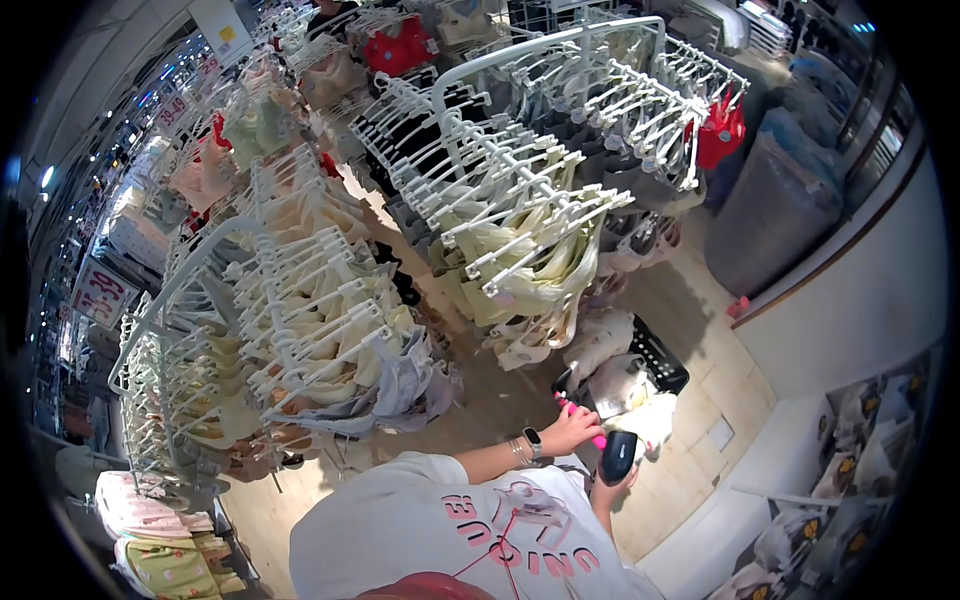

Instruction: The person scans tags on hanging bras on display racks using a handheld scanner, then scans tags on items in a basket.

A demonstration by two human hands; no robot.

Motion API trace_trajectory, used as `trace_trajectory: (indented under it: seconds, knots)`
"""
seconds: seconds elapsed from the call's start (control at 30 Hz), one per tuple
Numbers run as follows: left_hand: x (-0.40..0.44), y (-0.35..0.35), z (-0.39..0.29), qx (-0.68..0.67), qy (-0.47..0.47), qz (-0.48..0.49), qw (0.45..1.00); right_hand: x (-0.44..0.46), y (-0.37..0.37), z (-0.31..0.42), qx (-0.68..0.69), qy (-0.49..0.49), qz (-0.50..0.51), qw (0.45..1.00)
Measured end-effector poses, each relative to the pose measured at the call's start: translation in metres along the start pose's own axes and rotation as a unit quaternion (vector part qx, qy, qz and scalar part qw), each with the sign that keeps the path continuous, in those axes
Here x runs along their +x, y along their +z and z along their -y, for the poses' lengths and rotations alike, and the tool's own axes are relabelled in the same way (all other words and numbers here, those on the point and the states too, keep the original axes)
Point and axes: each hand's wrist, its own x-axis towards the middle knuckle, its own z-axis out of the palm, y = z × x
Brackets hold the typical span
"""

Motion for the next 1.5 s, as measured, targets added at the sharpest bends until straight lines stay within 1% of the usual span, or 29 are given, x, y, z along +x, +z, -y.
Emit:
trace_trajectory:
  seconds: [0.1, 0.2, 0.33, 0.37, 0.47, 0.57, 0.63, 0.67, 0.73, 0.77, 0.87, 0.97, 1.07, 1.17, 1.27, 1.37, 1.47, 1.5]
  knots:
    - [0.003, -0.002, 0.000, -0.002, -0.002, 0.008, 1.000, 0.003, -0.002, 0.004, 0.010, 0.006, 0.006, 1.000]
    - [0.007, -0.006, -0.001, 0.000, -0.006, 0.019, 1.000, 0.009, -0.005, 0.002, -0.013, 0.003, 0.035, 0.999]
    - [0.011, -0.006, -0.002, 0.008, -0.015, 0.027, 1.000, 0.012, -0.009, 0.012, 0.000, -0.007, 0.028, 1.000]
    - [0.012, -0.005, -0.002, 0.010, -0.014, 0.023, 1.000, 0.012, -0.012, 0.016, 0.007, -0.009, 0.024, 1.000]
    - [0.015, -0.002, 0.000, 0.016, -0.011, 0.008, 1.000, 0.021, -0.015, 0.014, -0.032, -0.030, 0.068, 0.997]
    - [0.019, 0.004, 0.002, 0.024, -0.005, -0.007, 1.000, 0.025, -0.015, 0.014, -0.058, -0.050, 0.059, 0.995]
    - [0.023, 0.005, 0.003, 0.026, -0.007, -0.006, 1.000, 0.026, -0.018, 0.021, -0.054, -0.047, 0.058, 0.996]
    - [0.025, 0.008, 0.004, 0.024, -0.004, -0.020, 1.000, 0.028, -0.020, 0.028, -0.052, -0.045, 0.058, 0.996]
    - [0.028, 0.013, 0.006, 0.020, 0.001, -0.049, 0.999, 0.035, -0.023, 0.028, -0.040, -0.049, 0.083, 0.995]
    - [0.029, 0.011, 0.005, 0.020, -0.002, -0.045, 0.999, 0.038, -0.023, 0.026, -0.034, -0.051, 0.095, 0.994]
    - [0.034, 0.007, 0.003, 0.024, -0.007, -0.038, 0.999, 0.040, -0.017, 0.020, -0.038, -0.093, 0.041, 0.994]
    - [0.039, 0.005, 0.002, 0.028, -0.011, -0.027, 0.999, 0.047, -0.014, 0.009, -0.047, -0.099, 0.049, 0.993]
    - [0.043, 0.001, 0.000, 0.030, -0.021, -0.010, 0.999, 0.055, -0.010, -0.006, -0.058, -0.109, 0.077, 0.989]
    - [0.047, 0.003, 0.000, 0.030, -0.024, -0.014, 0.999, 0.055, -0.002, -0.012, -0.003, -0.154, -0.018, 0.988]
    - [0.053, 0.005, 0.003, 0.029, -0.024, -0.016, 0.999, 0.062, -0.008, 0.002, -0.020, -0.132, 0.000, 0.991]
    - [0.057, -0.003, -0.003, 0.027, -0.032, -0.016, 0.999, 0.066, -0.014, 0.019, 0.009, -0.141, -0.031, 0.989]
    - [0.063, -0.006, -0.002, 0.025, -0.030, -0.026, 0.999, 0.073, -0.006, -0.002, -0.045, -0.187, -0.043, 0.981]
    - [0.065, -0.006, -0.003, 0.023, -0.031, -0.029, 0.999, 0.074, -0.007, -0.005, -0.044, -0.179, -0.029, 0.982]
